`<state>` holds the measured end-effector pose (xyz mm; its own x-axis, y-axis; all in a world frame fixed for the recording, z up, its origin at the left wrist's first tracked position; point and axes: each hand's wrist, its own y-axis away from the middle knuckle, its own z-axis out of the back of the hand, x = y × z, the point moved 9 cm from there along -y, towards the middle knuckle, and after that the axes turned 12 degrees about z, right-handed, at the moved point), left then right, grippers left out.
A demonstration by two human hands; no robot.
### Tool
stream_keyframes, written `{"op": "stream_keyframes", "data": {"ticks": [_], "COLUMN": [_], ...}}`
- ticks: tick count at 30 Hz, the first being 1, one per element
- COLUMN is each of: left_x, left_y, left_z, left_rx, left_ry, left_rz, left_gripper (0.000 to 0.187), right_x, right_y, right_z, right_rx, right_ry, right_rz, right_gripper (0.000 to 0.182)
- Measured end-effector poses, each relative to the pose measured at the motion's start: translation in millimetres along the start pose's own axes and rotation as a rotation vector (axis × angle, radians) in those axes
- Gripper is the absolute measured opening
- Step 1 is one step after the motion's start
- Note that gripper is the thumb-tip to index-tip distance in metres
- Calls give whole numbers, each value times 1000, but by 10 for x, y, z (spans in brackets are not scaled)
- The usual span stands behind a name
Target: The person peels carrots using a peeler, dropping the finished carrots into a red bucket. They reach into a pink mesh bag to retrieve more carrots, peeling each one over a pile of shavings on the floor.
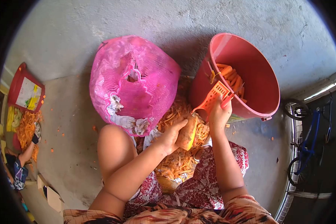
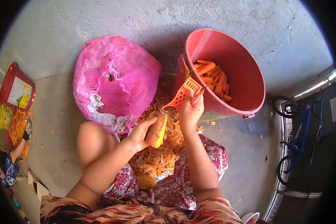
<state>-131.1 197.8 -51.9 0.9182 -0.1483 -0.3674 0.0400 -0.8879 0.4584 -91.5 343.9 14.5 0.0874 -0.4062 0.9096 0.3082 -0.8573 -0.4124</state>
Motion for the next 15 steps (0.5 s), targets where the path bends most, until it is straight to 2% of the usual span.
{"op": "stream_keyframes", "data": {"ticks": [4,6,10,13,14,15], "left_x": [-49,-12,7,-83,-82,-78], "left_y": [-8,26,21,41,35,27], "left_z": [52,-3,-26,11,1,-3], "left_rx": [10,88,144,20,45,69], "left_ry": [37,-10,-24,32,34,35], "left_rz": [-25,39,73,4,8,13], "left_gripper": [31,32,32,33,33,33], "right_x": [32,50,-51,86,90,100], "right_y": [-41,-176,-233,-92,37,100], "right_z": [19,125,256,35,-75,-144], "right_rx": [-23,-56,-145,52,66,114], "right_ry": [-27,19,-97,36,-109,-119], "right_rz": [30,93,-12,61,-41,-25], "right_gripper": [11,12,11,11,9,11]}}
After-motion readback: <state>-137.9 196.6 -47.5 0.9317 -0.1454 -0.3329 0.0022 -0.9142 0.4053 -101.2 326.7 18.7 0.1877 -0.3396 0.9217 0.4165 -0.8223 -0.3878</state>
